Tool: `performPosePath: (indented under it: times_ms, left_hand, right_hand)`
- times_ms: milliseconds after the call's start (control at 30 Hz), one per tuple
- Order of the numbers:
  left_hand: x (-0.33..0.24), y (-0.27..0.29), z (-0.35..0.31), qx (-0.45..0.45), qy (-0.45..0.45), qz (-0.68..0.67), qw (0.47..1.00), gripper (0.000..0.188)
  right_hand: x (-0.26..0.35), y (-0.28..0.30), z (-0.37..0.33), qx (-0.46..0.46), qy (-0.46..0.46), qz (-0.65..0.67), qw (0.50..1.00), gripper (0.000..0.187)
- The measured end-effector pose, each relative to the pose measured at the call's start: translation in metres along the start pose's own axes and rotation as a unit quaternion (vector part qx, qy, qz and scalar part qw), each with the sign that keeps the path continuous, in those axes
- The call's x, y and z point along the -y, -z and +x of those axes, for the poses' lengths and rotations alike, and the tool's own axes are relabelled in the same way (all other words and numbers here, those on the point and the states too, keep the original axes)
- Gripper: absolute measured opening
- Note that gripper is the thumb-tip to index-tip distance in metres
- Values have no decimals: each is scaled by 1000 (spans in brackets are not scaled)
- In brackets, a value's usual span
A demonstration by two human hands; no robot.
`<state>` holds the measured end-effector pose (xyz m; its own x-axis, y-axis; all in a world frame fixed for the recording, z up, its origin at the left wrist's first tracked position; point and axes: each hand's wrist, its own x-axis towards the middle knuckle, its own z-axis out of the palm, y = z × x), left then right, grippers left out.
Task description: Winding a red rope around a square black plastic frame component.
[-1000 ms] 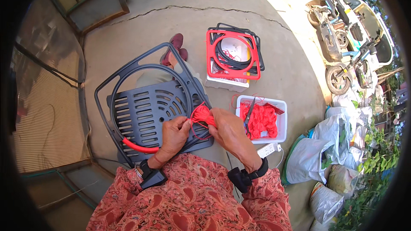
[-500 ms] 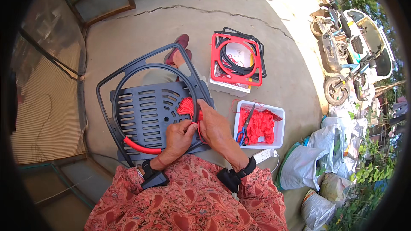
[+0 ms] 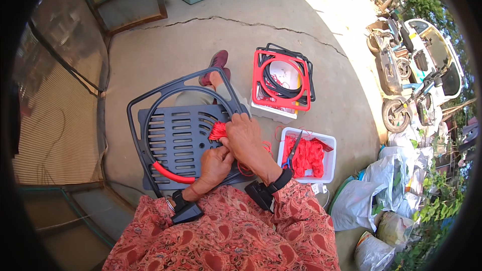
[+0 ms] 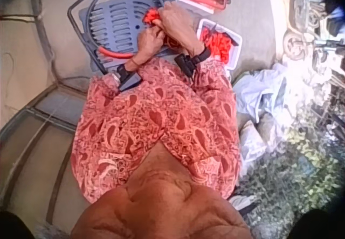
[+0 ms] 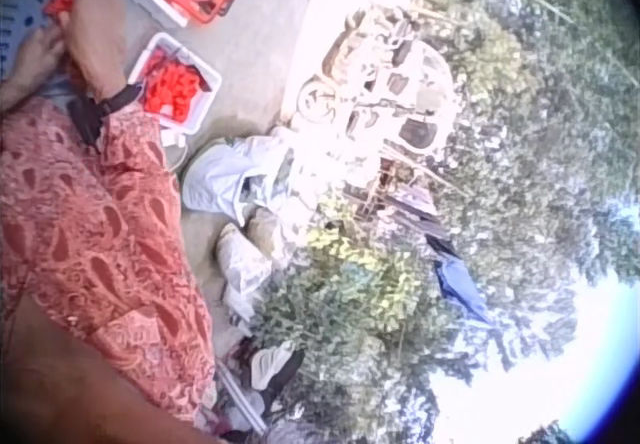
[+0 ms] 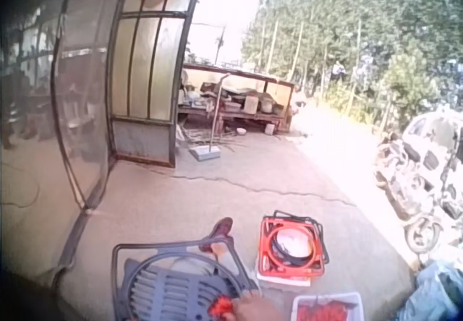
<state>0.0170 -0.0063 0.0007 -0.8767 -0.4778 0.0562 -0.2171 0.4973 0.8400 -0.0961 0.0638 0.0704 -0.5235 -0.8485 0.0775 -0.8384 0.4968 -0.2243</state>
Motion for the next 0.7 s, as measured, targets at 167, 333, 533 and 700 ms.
performPosePath:
  times_ms: [167,333,533,700]
  left_hand:
    - [7,0,1,1,-5,28,1000,18]
    - [2,0,2,-1,-1,-29,1000,22]
    - [0,3,5,33,25,-14,999,21]
    - [9,2,8,43,106,-107,988,22]
  right_hand:
    - [-5,-12,14,17,20,3,1000,24]
    - [0,-4,24,-114,-13,412,904,28]
    - [-19,11,-9,-73,-171,768,613,33]
    - [-102,25,-113,-158,-234,830,482,32]
